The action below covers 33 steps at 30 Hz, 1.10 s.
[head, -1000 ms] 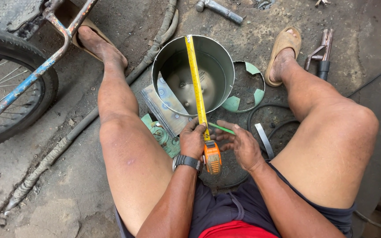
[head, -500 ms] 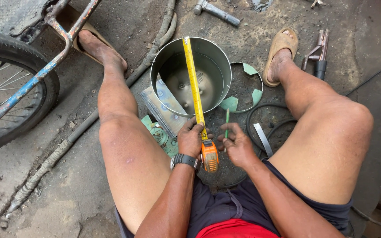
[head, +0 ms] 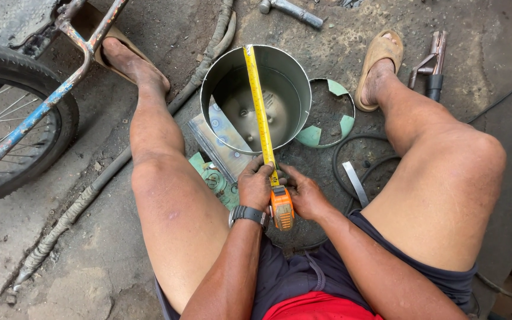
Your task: The person measures the height and circumference of a green metal cylinder using a tape measure and marks the measurements with a pencil. They then use a metal ruler to draw a straight line on the cylinder's surface.
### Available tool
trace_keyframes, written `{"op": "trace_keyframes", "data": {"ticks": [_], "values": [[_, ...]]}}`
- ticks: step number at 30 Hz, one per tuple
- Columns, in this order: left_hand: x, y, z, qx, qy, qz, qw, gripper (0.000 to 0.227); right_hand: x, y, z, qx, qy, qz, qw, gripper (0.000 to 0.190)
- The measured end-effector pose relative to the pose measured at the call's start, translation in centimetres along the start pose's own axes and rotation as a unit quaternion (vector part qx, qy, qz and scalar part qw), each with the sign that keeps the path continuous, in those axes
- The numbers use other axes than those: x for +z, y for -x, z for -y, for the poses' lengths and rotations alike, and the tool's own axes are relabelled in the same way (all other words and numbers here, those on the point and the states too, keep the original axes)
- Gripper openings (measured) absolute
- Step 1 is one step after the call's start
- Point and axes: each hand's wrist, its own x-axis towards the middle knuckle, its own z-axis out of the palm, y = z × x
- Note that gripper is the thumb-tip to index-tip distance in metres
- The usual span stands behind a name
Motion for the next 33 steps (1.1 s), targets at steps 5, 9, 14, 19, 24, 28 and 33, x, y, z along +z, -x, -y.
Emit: {"op": "trace_keyframes", "data": {"ticks": [5, 9, 14, 19, 24, 28, 33], "values": [[0.1, 0.9, -0.6, 0.013, -0.042, 0.001, 0.999, 0.05, 0.2, 0.1, 0.3, -0.009, -0.002, -0.007, 1.0, 0.067], [0.4, 1.3, -1.1, 0.003, -0.057, 0.0, 0.998, 0.051, 0.2, 0.4, 2.1, -0.021, -0.002, -0.012, 1.0, 0.065], [0.5, 2.0, -1.6, 0.007, -0.071, -0.002, 0.997, 0.052, 0.2, 0.4, 2.8, -0.008, 0.021, -0.025, 0.999, 0.066], [0.4, 1.9, -1.7, 0.01, -0.075, 0.007, 0.997, 0.052, 0.2, 0.1, 2.6, -0.004, 0.033, -0.031, 0.999, 0.067], [-0.7, 0.8, -0.4, 0.026, 0.008, 0.008, 1.0, 0.041, 0.3, -0.7, 1.6, 0.008, 0.055, -0.03, 0.998, 0.068], [-2.9, -0.3, -1.0, 0.06, 0.057, -0.044, 0.996, 0.028, 0.6, -1.0, 0.1, 0.022, 0.037, -0.035, 0.998, 0.065], [-3.0, 0.9, -2.8, 0.185, -0.082, -0.168, 0.965, 0.033, 0.4, -0.6, 1.0, 0.031, 0.029, -0.032, 0.999, 0.062]]}}
